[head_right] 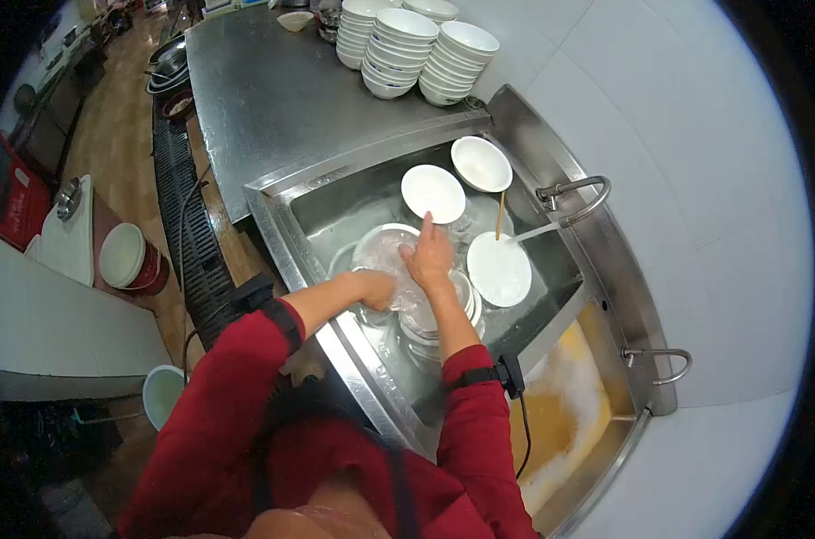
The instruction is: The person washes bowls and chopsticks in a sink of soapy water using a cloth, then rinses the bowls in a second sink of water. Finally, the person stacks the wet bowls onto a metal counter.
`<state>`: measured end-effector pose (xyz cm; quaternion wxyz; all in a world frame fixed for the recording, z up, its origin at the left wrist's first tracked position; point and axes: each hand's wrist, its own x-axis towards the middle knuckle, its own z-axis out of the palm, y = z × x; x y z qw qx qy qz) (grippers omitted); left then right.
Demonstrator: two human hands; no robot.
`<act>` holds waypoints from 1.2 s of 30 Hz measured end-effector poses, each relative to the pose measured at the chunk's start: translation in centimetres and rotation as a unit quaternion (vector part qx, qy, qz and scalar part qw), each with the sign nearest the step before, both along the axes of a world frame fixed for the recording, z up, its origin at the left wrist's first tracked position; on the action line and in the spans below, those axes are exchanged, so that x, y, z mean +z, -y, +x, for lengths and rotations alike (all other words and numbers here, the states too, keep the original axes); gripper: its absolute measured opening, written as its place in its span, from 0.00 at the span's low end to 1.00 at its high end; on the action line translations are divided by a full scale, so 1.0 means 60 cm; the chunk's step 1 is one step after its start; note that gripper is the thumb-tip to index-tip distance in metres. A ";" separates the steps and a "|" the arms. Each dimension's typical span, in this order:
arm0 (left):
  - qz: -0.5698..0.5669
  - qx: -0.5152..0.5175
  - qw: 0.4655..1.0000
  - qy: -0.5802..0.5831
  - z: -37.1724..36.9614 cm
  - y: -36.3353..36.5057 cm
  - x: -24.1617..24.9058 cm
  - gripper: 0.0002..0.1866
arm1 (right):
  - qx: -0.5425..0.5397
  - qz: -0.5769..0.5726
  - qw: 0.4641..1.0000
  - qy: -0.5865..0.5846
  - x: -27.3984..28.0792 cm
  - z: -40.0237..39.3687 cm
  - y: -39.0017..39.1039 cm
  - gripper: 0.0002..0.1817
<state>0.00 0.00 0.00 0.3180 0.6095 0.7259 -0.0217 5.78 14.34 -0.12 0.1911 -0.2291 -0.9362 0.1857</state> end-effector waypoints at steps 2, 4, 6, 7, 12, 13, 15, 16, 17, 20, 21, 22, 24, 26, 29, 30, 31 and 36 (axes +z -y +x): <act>-0.001 -0.024 1.000 -0.008 -0.001 0.037 0.006 0.13 | 0.016 -0.020 0.993 0.119 0.010 -0.012 0.042 0.51; -0.030 -0.013 0.999 0.018 0.041 0.035 0.019 0.14 | 0.001 0.082 0.987 0.138 -0.087 0.019 0.003 0.50; -0.009 0.009 0.999 -0.049 0.008 0.050 0.051 0.15 | -0.017 0.141 0.979 0.148 -0.042 -0.039 0.025 0.50; -0.016 0.019 0.999 -0.048 0.004 0.076 0.062 0.15 | -0.006 0.137 0.980 0.147 -0.017 -0.054 0.038 0.50; 0.511 0.106 0.852 -0.030 -0.031 0.248 0.118 0.12 | -0.039 0.312 0.931 0.185 -0.116 -0.102 -0.005 0.42; 0.551 0.139 0.821 -0.049 -0.045 0.283 0.118 0.12 | -0.062 0.269 0.940 0.202 -0.123 -0.112 -0.020 0.41; 0.534 0.226 0.812 -0.072 -0.077 0.378 0.119 0.12 | -0.063 0.277 0.930 0.233 -0.134 -0.121 -0.029 0.38; 0.538 0.266 0.794 -0.098 -0.094 0.426 0.106 0.11 | -0.051 0.208 0.945 0.248 -0.108 -0.113 -0.020 0.36; 0.529 0.296 0.786 -0.123 -0.113 0.478 0.084 0.10 | -0.086 0.225 0.929 0.282 -0.107 -0.119 -0.022 0.37; 0.351 0.421 0.832 -0.089 -0.164 0.660 -0.022 0.11 | -0.036 0.182 0.926 0.330 -0.039 -0.111 0.014 0.36; 0.254 0.446 0.854 -0.080 -0.177 0.722 -0.056 0.11 | -0.035 0.164 0.925 0.341 -0.043 -0.115 0.006 0.35; 0.169 0.448 0.876 -0.062 -0.193 0.781 -0.088 0.13 | -0.035 0.148 0.924 0.350 -0.056 -0.119 -0.019 0.33; 0.012 0.460 0.888 -0.017 -0.210 0.875 -0.123 0.14 | 0.081 0.164 0.947 0.266 -0.121 -0.092 -0.129 0.29; -0.096 0.457 0.883 0.056 -0.213 0.960 -0.155 0.14 | 0.049 0.092 0.962 0.254 -0.042 -0.098 -0.088 0.22; -0.135 0.460 0.874 0.081 -0.290 1.054 -0.172 0.14 | -0.052 0.146 0.887 0.434 0.029 -0.206 -0.077 0.20; -0.158 0.464 0.868 0.078 -0.301 1.071 -0.169 0.14 | -0.041 0.158 0.919 0.358 0.077 -0.246 -0.030 0.20; -0.157 0.461 0.869 0.085 -0.316 1.084 -0.165 0.14 | -0.029 0.169 0.944 0.280 0.120 -0.295 0.036 0.20; 0.120 0.554 0.823 0.025 -0.465 1.143 -0.233 0.16 | 0.104 0.043 0.972 0.206 0.217 -0.576 0.270 0.19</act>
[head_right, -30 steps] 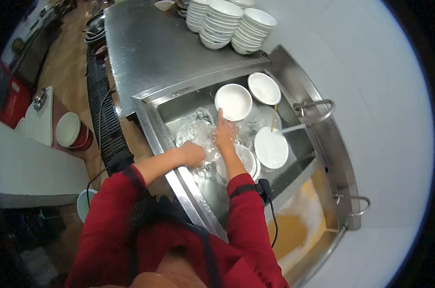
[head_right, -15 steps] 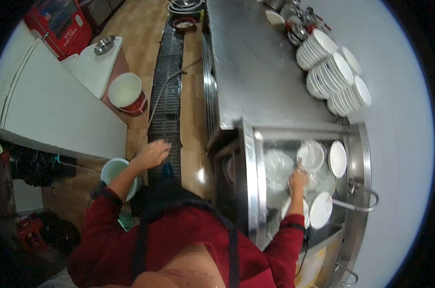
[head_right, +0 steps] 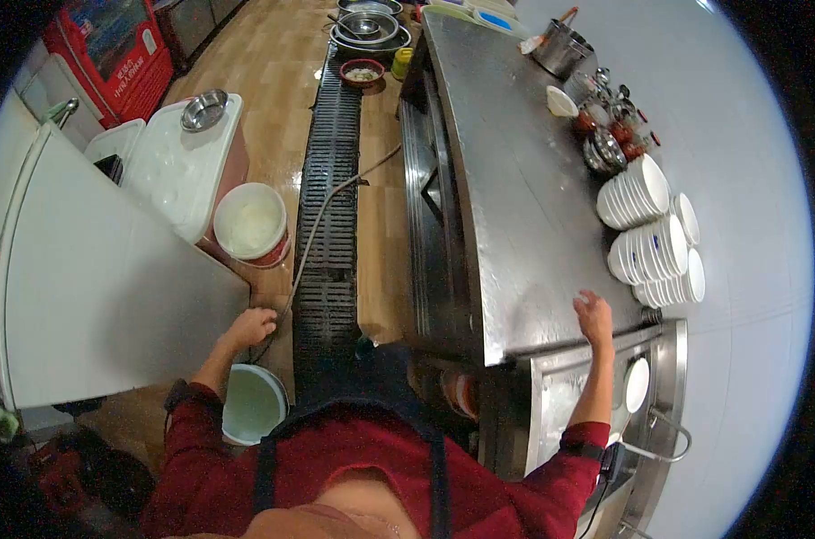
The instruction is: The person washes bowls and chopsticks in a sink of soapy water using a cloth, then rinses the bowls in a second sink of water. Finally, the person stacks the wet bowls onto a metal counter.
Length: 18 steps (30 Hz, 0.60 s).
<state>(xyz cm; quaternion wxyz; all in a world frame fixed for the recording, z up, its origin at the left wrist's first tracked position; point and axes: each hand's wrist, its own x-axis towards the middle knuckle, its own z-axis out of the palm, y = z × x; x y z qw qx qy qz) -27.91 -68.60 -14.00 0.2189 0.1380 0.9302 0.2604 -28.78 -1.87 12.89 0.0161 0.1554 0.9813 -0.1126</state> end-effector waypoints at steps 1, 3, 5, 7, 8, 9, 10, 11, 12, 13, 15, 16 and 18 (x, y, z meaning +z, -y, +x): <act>0.055 0.012 0.998 -0.031 -0.032 0.008 -0.010 0.16 | 0.035 -0.010 0.999 0.009 0.005 -0.047 0.047 0.20; 0.054 0.033 0.998 -0.030 -0.087 0.017 0.002 0.16 | 0.046 -0.041 0.998 0.027 -0.015 -0.134 0.109 0.22; 0.086 0.051 0.995 -0.007 -0.145 0.034 -0.002 0.15 | 0.061 -0.072 0.995 0.037 -0.043 -0.225 0.143 0.24; 0.094 0.097 0.991 0.014 -0.188 0.078 -0.047 0.16 | 0.137 -0.007 0.991 0.000 -0.093 -0.322 0.152 0.29; 0.087 0.127 0.987 0.034 -0.203 0.103 -0.057 0.17 | 0.148 0.011 0.988 0.030 -0.112 -0.378 0.153 0.33; 0.043 0.139 0.987 0.067 -0.214 0.138 -0.067 0.18 | 0.155 0.009 0.988 0.022 -0.132 -0.427 0.157 0.33; 0.002 0.160 0.982 0.096 -0.226 0.167 -0.077 0.19 | 0.152 0.048 0.987 0.032 -0.150 -0.483 0.165 0.33; -0.017 0.209 0.972 0.103 -0.223 0.181 -0.086 0.19 | 0.146 0.084 0.985 0.045 -0.161 -0.542 0.178 0.34; -0.040 0.253 0.959 0.120 -0.213 0.191 -0.092 0.19 | 0.135 0.056 0.987 0.059 -0.173 -0.589 0.190 0.34; -0.047 0.261 0.956 0.127 -0.218 0.197 -0.082 0.19 | 0.144 0.049 0.986 0.067 -0.187 -0.630 0.196 0.34; 0.055 0.429 0.845 0.316 -0.229 0.193 -0.078 0.17 | 0.172 0.090 0.981 0.025 -0.217 -0.730 0.206 0.37; 0.089 0.444 0.837 0.305 -0.232 0.195 -0.089 0.17 | 0.183 0.089 0.978 0.040 -0.227 -0.759 0.217 0.37; 0.129 0.505 0.788 0.327 -0.247 0.174 -0.103 0.17 | 0.146 0.097 0.983 0.050 -0.228 -0.829 0.237 0.39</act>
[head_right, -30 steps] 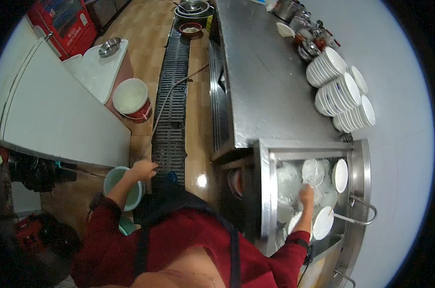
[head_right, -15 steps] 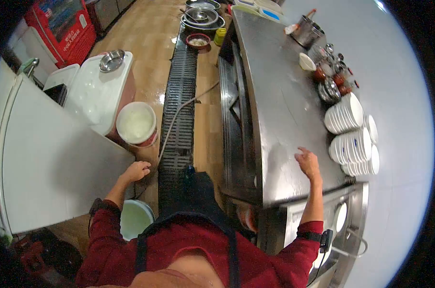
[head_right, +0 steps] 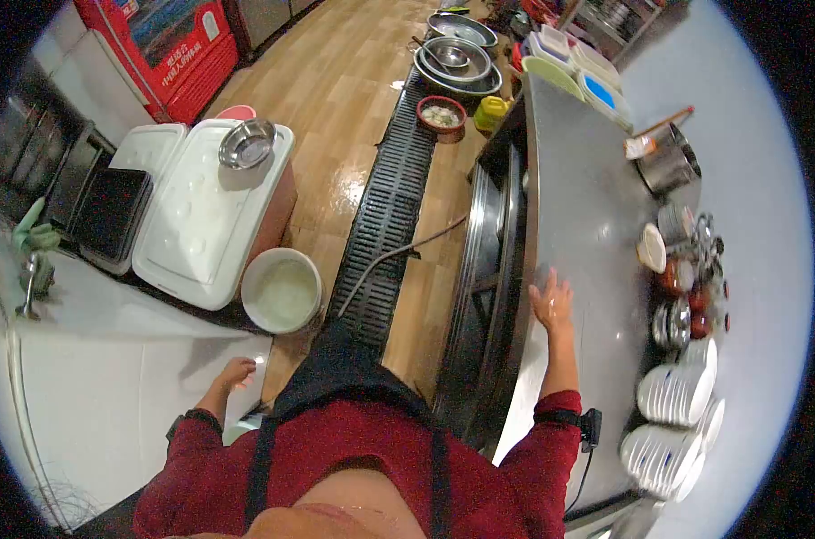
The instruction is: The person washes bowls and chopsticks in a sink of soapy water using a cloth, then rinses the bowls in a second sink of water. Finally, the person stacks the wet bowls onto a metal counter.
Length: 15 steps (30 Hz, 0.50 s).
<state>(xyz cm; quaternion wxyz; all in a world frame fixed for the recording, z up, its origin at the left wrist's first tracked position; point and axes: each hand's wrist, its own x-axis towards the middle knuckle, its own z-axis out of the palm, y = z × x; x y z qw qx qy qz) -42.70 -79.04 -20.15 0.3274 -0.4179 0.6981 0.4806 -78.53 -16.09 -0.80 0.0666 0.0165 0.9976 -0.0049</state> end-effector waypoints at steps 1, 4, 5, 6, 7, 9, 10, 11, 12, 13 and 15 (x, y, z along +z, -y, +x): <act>0.021 0.074 0.997 0.000 -0.036 -0.007 -0.001 0.18 | 0.006 0.005 1.000 -0.001 0.014 -0.035 0.022 0.39; 0.172 0.147 0.974 0.001 -0.107 -0.015 -0.029 0.16 | -0.048 0.053 0.997 0.009 0.018 -0.106 0.052 0.41; 0.210 0.176 0.961 0.043 -0.139 -0.011 -0.042 0.14 | -0.046 0.035 0.998 -0.003 0.008 -0.138 0.049 0.41; 0.213 0.162 0.962 0.049 -0.177 -0.002 -0.052 0.14 | -0.043 0.016 0.999 -0.017 -0.003 -0.168 0.047 0.41; 0.230 0.152 0.960 0.047 -0.220 0.009 -0.064 0.14 | -0.056 0.021 0.998 -0.018 -0.009 -0.195 0.046 0.41; 0.251 0.134 0.958 0.043 -0.331 0.037 -0.091 0.14 | -0.061 0.014 0.997 -0.054 -0.020 -0.263 0.052 0.40; 0.226 0.116 0.966 0.034 -0.393 0.052 -0.102 0.13 | -0.072 0.018 0.996 -0.057 -0.029 -0.293 0.047 0.40; 0.201 0.097 0.975 0.025 -0.461 0.076 -0.110 0.13 | -0.099 0.002 0.994 -0.055 -0.034 -0.312 0.043 0.39; 0.234 0.164 0.958 0.039 -0.526 0.101 -0.132 0.15 | -0.121 -0.017 0.990 -0.063 -0.034 -0.344 0.049 0.38; 0.169 0.105 0.980 0.024 -0.611 0.113 -0.120 0.13 | -0.176 -0.012 0.984 -0.025 -0.022 -0.364 0.070 0.39; 0.116 -0.050 0.990 -0.059 -0.757 0.175 -0.180 0.09 | -0.253 0.036 0.967 0.013 -0.010 -0.392 0.101 0.41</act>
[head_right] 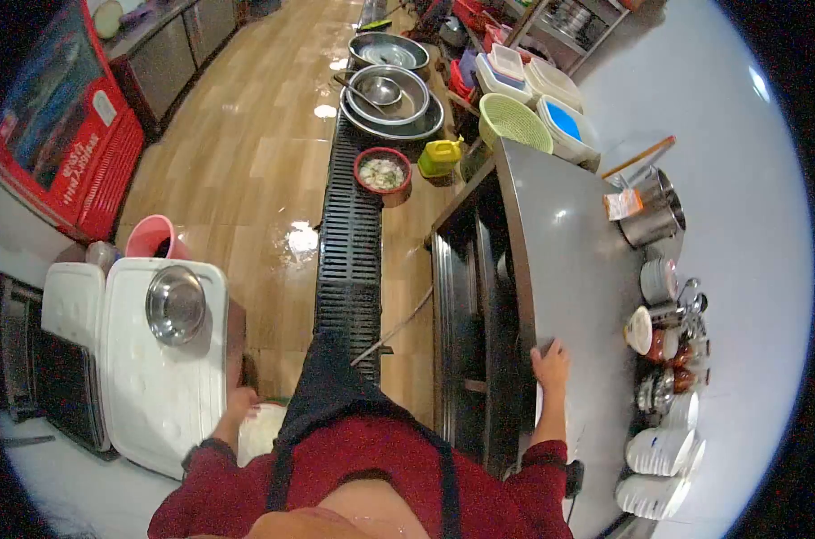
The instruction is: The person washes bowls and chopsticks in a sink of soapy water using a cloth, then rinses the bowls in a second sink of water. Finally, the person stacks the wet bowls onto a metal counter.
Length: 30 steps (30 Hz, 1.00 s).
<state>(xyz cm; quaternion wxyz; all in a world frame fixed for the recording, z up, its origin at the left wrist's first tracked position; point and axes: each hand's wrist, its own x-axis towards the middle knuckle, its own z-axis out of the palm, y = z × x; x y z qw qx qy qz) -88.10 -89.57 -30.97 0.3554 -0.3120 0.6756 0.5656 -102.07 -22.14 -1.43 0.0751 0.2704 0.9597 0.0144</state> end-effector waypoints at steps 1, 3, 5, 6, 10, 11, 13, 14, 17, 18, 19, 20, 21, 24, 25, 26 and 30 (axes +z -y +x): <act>0.016 0.100 0.995 -0.009 -0.049 0.011 -0.018 0.07 | -0.029 0.040 0.999 0.015 -0.011 0.000 0.004 0.42; 0.024 0.191 0.980 -0.058 -0.226 0.022 0.031 0.06 | -0.071 0.066 0.994 0.050 -0.012 -0.030 0.031 0.38; -0.012 0.214 0.973 -0.089 -0.366 0.026 0.075 0.10 | -0.089 0.055 0.990 0.090 -0.013 -0.054 0.045 0.35; -0.017 0.212 0.972 -0.099 -0.433 0.027 0.094 0.10 | -0.103 0.050 0.986 0.122 -0.014 -0.081 0.055 0.33; 0.045 0.110 0.984 -0.134 -0.684 0.031 0.137 0.15 | -0.168 0.018 0.975 0.143 0.022 -0.195 0.132 0.25; 0.074 0.089 0.981 -0.154 -0.730 0.029 0.137 0.16 | -0.169 0.020 0.975 0.144 0.023 -0.221 0.141 0.24; 0.077 0.084 0.981 -0.155 -0.818 0.026 0.168 0.16 | -0.168 0.024 0.975 0.145 0.021 -0.295 0.157 0.24; 0.076 0.082 0.981 -0.161 -0.863 0.030 0.178 0.17 | -0.159 0.041 0.980 0.109 0.015 -0.349 0.161 0.23; 0.064 0.075 0.987 -0.130 -0.958 0.069 0.147 0.17 | -0.118 0.009 0.992 0.032 -0.036 -0.515 0.151 0.20; 0.055 0.080 0.991 -0.088 -0.988 0.097 0.126 0.16 | -0.186 0.001 0.982 -0.039 -0.010 -0.599 0.219 0.23; 0.051 0.091 0.993 -0.047 -1.002 0.121 0.095 0.16 | -0.138 0.031 0.987 -0.070 -0.046 -0.666 0.226 0.26; 0.044 0.140 0.989 -0.027 -1.022 0.139 0.082 0.14 | -0.062 -0.001 0.994 -0.085 -0.065 -0.737 0.244 0.26; 0.030 0.180 0.983 0.012 -1.012 0.175 0.069 0.12 | 0.045 -0.072 0.991 -0.103 -0.067 -0.806 0.282 0.27; 0.052 0.237 0.970 0.036 -1.019 0.284 0.010 0.09 | 0.159 -0.207 0.965 -0.010 -0.051 -1.000 0.411 0.26; 0.047 0.242 0.967 0.065 -1.022 0.320 0.003 0.09 | 0.210 -0.239 0.948 0.016 -0.080 -1.055 0.423 0.27; 0.041 0.248 0.964 0.089 -1.032 0.346 0.002 0.09 | 0.212 -0.239 0.947 0.017 -0.073 -1.101 0.452 0.27; -0.008 0.317 0.938 0.142 -1.097 0.425 0.037 0.11 | 0.190 -0.339 0.919 0.068 -0.095 -1.251 0.542 0.24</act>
